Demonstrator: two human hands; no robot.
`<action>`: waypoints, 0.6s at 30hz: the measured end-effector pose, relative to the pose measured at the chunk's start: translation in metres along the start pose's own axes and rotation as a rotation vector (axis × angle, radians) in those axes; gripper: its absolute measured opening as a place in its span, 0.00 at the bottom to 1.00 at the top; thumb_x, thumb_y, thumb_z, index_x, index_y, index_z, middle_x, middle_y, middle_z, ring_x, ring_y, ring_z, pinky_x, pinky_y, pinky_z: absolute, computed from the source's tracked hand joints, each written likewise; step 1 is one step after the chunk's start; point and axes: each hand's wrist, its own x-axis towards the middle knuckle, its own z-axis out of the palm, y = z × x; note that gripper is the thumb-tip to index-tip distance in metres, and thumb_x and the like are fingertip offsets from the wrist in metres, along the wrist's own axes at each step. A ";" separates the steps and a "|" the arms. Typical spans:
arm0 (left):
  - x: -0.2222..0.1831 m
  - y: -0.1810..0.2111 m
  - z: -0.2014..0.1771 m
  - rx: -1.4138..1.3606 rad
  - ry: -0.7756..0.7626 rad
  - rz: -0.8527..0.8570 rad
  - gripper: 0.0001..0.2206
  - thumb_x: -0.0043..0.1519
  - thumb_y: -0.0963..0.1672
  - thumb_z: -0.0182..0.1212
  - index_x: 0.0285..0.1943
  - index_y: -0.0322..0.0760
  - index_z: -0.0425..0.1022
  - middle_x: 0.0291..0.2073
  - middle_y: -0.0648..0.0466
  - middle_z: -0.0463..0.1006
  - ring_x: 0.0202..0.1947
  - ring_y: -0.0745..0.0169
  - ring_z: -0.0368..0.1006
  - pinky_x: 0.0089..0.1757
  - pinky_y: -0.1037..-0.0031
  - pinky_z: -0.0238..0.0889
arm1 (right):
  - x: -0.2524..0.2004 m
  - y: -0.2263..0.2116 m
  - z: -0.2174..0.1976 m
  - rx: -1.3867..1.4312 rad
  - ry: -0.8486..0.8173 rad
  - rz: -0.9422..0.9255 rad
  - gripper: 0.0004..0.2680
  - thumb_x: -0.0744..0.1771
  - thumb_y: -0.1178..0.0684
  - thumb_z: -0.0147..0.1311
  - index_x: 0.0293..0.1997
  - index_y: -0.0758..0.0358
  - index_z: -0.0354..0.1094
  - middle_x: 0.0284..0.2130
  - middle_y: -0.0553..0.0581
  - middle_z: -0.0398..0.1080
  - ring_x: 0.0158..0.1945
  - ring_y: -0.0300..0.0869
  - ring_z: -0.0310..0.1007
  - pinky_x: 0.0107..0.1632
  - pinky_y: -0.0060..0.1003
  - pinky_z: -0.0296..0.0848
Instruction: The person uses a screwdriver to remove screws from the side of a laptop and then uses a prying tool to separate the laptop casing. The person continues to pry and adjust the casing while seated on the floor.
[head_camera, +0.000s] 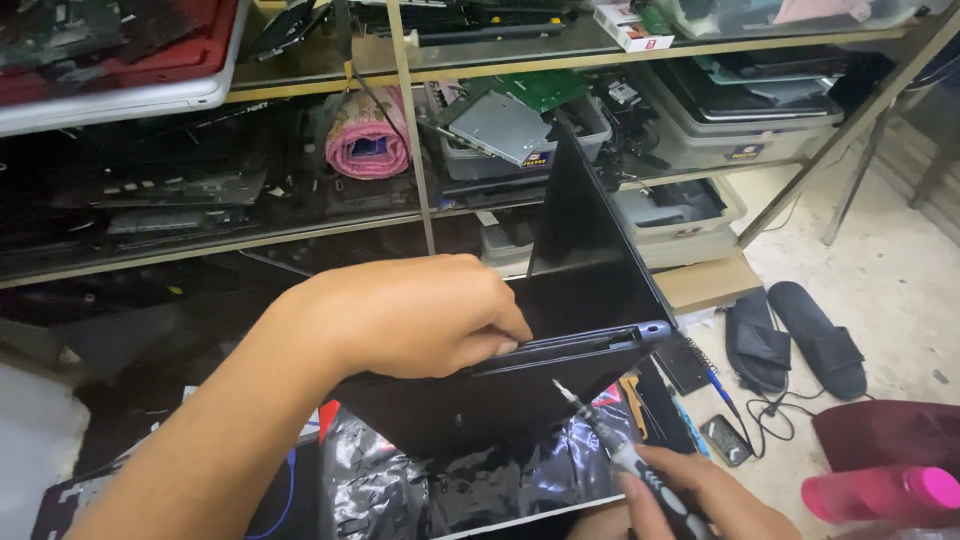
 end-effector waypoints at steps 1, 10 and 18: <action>-0.001 -0.001 0.003 -0.008 0.030 0.018 0.13 0.69 0.43 0.45 0.32 0.39 0.70 0.26 0.54 0.75 0.28 0.53 0.64 0.34 0.64 0.57 | -0.002 0.003 0.000 0.025 -0.016 0.020 0.10 0.58 0.57 0.69 0.40 0.55 0.86 0.30 0.52 0.87 0.33 0.36 0.85 0.42 0.28 0.79; -0.025 0.051 0.077 -0.184 1.163 0.251 0.14 0.65 0.41 0.61 0.57 0.27 0.74 0.44 0.44 0.78 0.40 0.51 0.78 0.45 0.66 0.72 | 0.024 0.151 0.024 0.305 -0.116 -0.477 0.08 0.59 0.55 0.65 0.40 0.53 0.82 0.32 0.52 0.85 0.35 0.35 0.86 0.42 0.23 0.78; 0.035 0.102 0.169 -1.069 1.284 -0.277 0.11 0.58 0.45 0.64 0.42 0.41 0.90 0.27 0.58 0.86 0.22 0.72 0.80 0.24 0.84 0.76 | 0.089 0.277 0.059 0.227 -0.457 -0.816 0.11 0.62 0.43 0.63 0.43 0.50 0.85 0.37 0.56 0.85 0.40 0.44 0.87 0.46 0.34 0.79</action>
